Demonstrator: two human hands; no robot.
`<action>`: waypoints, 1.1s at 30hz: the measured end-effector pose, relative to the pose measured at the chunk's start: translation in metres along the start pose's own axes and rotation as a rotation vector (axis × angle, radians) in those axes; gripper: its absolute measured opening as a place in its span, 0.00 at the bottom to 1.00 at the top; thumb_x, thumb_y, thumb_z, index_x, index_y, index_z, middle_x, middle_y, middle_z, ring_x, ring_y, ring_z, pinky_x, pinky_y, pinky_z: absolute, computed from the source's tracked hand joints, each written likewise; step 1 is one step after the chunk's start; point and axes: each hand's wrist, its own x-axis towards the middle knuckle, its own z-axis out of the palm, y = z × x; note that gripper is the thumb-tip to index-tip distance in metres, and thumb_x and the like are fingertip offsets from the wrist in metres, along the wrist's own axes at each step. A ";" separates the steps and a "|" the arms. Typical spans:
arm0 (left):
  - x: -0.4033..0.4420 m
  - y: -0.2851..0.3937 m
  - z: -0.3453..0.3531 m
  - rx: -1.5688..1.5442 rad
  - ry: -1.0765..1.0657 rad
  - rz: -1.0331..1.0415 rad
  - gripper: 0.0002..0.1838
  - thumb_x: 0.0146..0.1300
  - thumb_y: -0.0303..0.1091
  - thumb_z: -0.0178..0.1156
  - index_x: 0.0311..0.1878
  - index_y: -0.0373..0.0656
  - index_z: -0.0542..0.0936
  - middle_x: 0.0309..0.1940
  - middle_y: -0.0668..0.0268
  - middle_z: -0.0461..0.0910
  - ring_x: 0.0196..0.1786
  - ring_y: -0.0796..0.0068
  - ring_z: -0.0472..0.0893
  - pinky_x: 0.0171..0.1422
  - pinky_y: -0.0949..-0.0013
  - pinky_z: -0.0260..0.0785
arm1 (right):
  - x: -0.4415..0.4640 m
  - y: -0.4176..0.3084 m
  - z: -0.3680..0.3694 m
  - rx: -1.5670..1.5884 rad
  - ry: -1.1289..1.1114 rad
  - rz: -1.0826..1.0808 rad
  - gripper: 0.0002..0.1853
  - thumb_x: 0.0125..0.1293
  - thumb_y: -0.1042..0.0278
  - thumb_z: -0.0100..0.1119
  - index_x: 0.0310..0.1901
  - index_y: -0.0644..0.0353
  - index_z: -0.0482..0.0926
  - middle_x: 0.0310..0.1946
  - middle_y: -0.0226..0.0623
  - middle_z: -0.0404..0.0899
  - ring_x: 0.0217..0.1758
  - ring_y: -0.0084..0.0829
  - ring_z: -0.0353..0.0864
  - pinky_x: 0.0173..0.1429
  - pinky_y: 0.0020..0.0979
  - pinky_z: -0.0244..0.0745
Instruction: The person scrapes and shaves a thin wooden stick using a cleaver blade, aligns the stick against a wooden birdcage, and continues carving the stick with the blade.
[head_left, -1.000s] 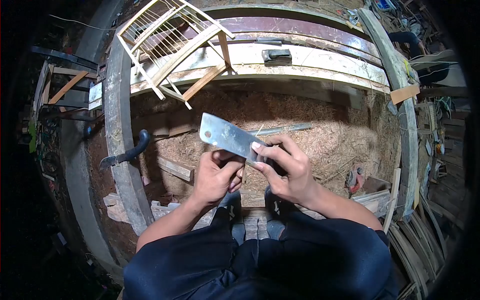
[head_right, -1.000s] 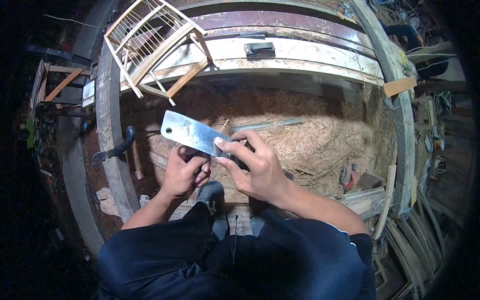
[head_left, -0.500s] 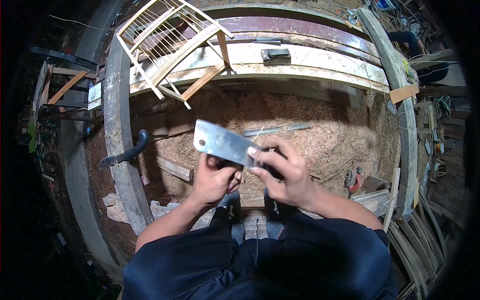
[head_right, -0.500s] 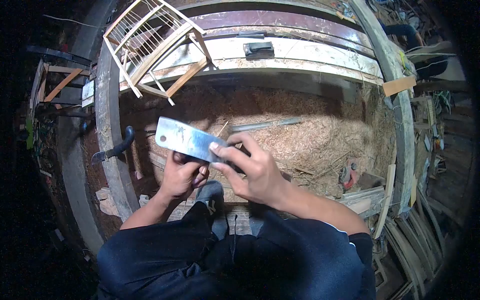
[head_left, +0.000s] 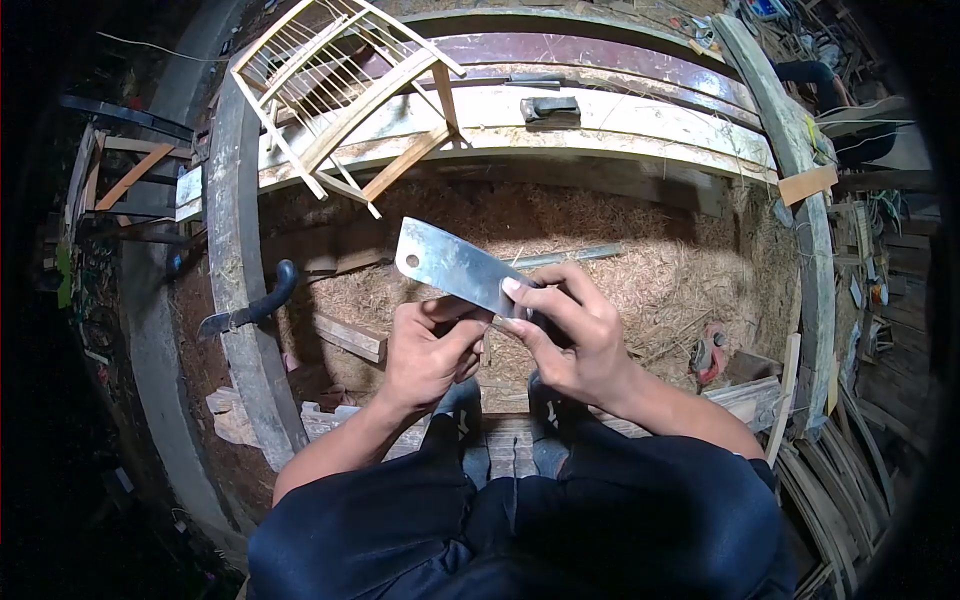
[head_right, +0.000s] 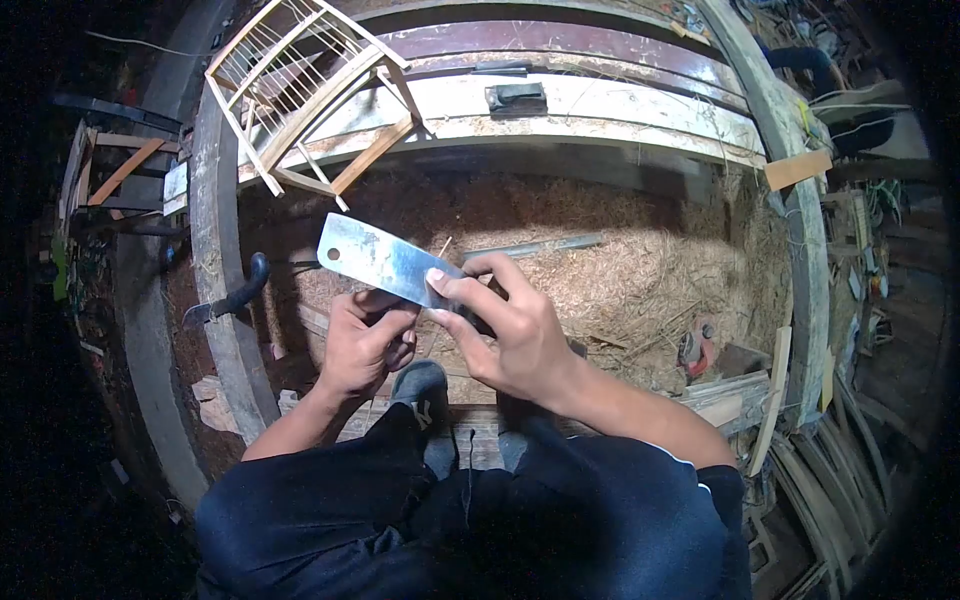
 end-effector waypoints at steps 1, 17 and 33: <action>-0.001 -0.003 0.003 -0.014 0.051 0.014 0.05 0.65 0.21 0.58 0.33 0.32 0.80 0.20 0.67 0.77 0.16 0.85 0.70 0.18 0.77 0.58 | 0.001 0.002 0.001 -0.019 0.036 -0.036 0.16 0.61 0.70 0.69 0.49 0.64 0.81 0.41 0.51 0.77 0.31 0.38 0.85 0.26 0.27 0.84; -0.001 0.001 0.004 -0.054 -0.019 -0.007 0.04 0.69 0.23 0.56 0.38 0.32 0.77 0.18 0.68 0.73 0.16 0.83 0.68 0.19 0.75 0.58 | 0.002 0.000 -0.002 0.036 0.036 0.030 0.17 0.58 0.75 0.69 0.50 0.65 0.81 0.41 0.50 0.77 0.36 0.40 0.84 0.33 0.31 0.83; -0.005 -0.004 0.009 -0.015 0.136 0.047 0.08 0.71 0.24 0.55 0.44 0.32 0.82 0.17 0.70 0.72 0.16 0.86 0.67 0.19 0.77 0.56 | 0.003 -0.006 -0.003 0.026 0.011 -0.016 0.17 0.58 0.75 0.70 0.50 0.65 0.81 0.39 0.49 0.78 0.36 0.37 0.84 0.36 0.32 0.83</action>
